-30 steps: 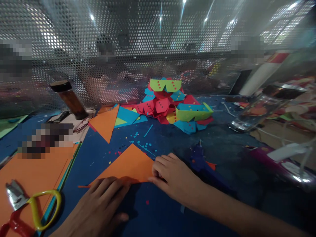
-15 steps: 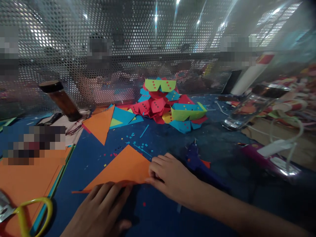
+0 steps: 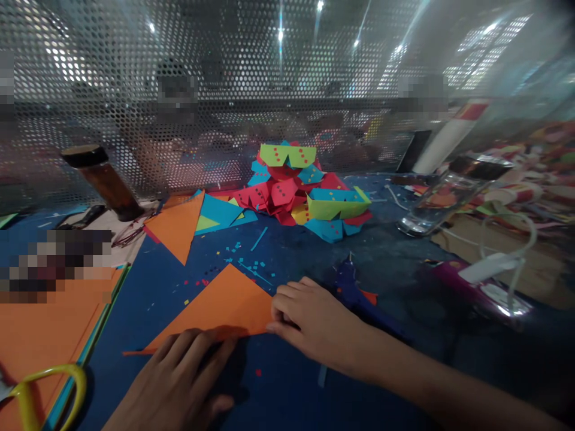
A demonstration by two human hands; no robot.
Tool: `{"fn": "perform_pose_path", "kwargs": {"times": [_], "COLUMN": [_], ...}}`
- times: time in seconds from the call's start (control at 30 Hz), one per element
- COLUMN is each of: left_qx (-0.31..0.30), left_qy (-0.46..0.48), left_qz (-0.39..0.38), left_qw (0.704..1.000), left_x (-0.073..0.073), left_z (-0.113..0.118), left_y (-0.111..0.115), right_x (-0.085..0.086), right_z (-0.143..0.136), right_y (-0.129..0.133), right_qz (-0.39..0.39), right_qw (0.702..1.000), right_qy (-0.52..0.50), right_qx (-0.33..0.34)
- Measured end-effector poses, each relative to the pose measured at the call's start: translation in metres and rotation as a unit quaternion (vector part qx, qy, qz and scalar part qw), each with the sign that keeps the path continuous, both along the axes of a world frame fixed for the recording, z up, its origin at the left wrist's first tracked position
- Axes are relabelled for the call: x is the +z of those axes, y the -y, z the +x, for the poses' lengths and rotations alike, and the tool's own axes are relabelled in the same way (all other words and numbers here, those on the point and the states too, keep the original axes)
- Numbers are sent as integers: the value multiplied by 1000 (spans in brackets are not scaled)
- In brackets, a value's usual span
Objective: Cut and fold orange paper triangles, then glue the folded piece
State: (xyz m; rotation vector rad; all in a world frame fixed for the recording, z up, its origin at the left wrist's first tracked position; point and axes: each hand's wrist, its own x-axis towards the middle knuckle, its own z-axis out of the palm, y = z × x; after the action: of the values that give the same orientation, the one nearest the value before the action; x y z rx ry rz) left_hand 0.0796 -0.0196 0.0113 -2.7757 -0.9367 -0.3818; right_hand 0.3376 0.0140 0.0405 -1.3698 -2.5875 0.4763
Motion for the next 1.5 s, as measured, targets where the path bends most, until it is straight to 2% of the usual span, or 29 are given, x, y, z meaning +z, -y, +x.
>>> {"fn": "perform_pose_path", "kwargs": {"times": [0.53, 0.7, 0.93, 1.2, 1.5], "left_qx": [5, 3, -9, -4, -10], "left_qy": [7, 7, 11, 12, 30], "left_qz": [17, 28, 45, 37, 46], "left_qw": [1000, 1000, 999, 999, 998], "left_x": [-5, -7, -1, -7, -7], "left_z": [0, -1, 1, -3, -1], "left_y": [0, 1, 0, -3, -3], "right_x": [15, 17, 20, 25, 26], "right_z": [10, 15, 19, 22, 22], "right_y": [-4, -4, -5, -6, -5], "right_qz": [-40, -53, -69, -85, -83], "right_qw": [997, 997, 996, 994, 991], "right_qy": [57, 53, 51, 66, 106], "right_qx": [17, 23, 19, 19, 20]}}
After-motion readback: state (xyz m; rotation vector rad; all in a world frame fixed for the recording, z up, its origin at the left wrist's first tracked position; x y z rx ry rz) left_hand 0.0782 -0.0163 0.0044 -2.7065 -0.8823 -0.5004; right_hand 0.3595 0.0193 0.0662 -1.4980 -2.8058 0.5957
